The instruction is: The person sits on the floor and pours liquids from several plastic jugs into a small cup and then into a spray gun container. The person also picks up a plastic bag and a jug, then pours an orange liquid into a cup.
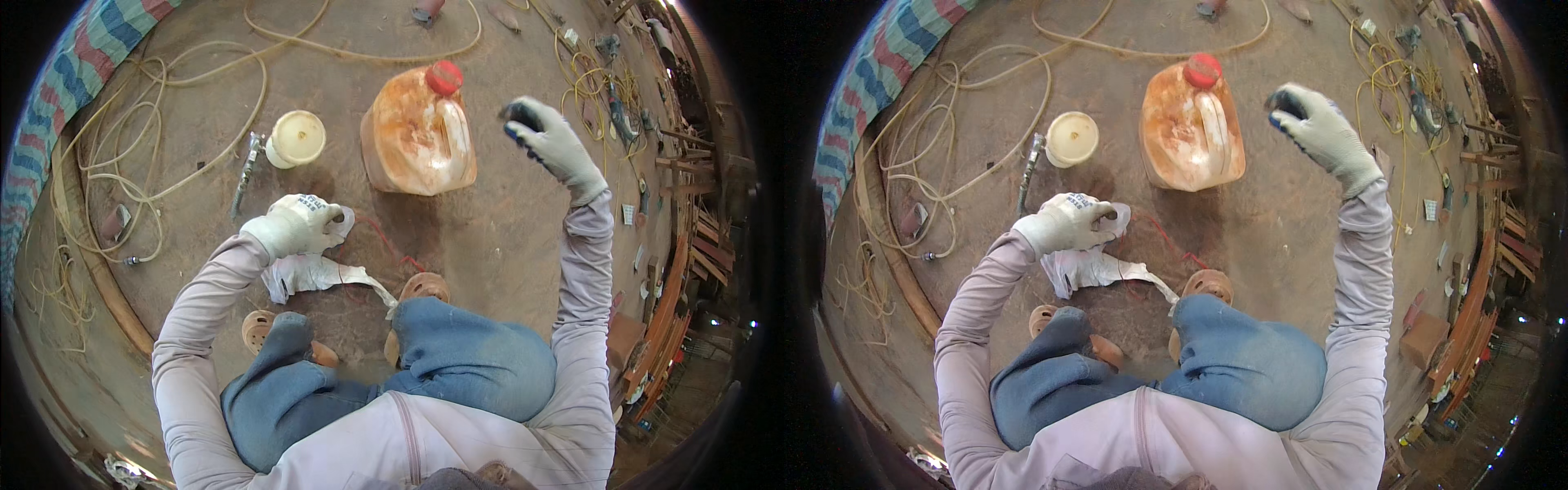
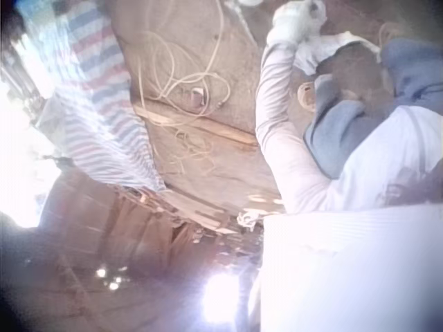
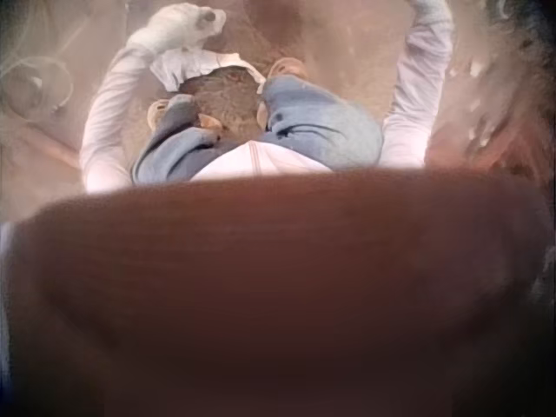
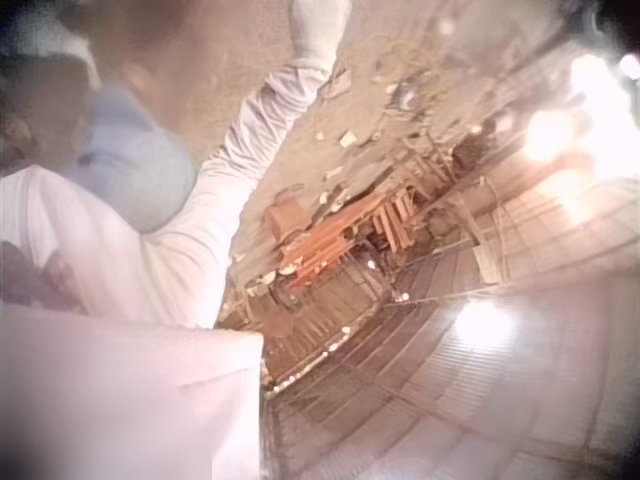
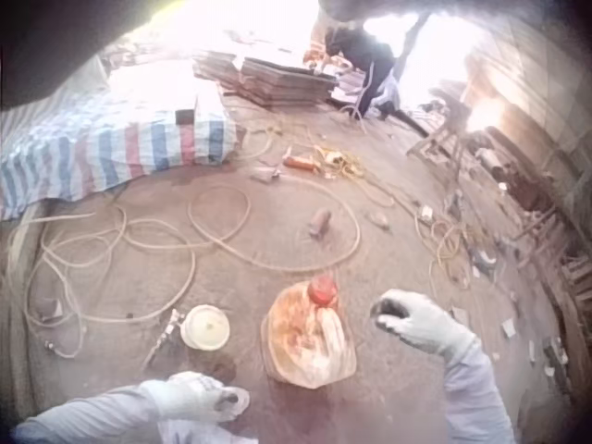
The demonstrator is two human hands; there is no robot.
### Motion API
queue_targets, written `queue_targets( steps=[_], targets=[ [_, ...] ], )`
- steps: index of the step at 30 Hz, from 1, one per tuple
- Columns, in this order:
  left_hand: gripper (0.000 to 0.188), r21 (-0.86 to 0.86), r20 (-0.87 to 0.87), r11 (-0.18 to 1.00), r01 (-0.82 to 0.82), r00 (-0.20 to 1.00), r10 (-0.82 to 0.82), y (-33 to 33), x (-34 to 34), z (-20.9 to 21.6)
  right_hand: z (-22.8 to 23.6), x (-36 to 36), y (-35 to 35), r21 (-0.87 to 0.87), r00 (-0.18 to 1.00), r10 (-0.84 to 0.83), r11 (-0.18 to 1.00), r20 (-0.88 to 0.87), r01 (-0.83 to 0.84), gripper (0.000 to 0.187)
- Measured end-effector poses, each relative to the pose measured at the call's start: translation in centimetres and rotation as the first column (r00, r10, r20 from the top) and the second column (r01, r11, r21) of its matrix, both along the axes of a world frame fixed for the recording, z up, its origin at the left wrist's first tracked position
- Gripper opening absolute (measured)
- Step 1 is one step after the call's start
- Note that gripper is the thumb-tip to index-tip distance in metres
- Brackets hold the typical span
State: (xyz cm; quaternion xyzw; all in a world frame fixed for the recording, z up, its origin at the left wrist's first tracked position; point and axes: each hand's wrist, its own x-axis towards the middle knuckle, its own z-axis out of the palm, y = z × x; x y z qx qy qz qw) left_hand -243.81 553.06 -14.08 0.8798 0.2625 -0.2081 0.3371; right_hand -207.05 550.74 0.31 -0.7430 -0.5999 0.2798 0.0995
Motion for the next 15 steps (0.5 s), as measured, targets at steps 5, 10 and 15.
queue_targets(
  steps=[5,10,15],
  targets=[
    [0.049,0.087,-0.049,0.996,-0.018,0.999,0.023,-0.3,0.5,-1.0,-2.1,-3.9,2.6,0.38,0.941,0.072,0.903,0.33,-0.202,0.047],
    [0.046,0.06,0.471,0.926,-0.372,0.829,0.302,-0.2,3.0,0.8,-3.1,-8.5,5.8,0.354,0.826,0.059,0.885,0.56,-0.303,0.057],
    [0.061,-0.094,0.652,0.845,-0.527,0.609,0.452,-1.1,8.5,5.1,-2.0,-9.0,6.1,0.291,0.897,0.0,0.946,0.443,-0.143,0.054]
  ],
)
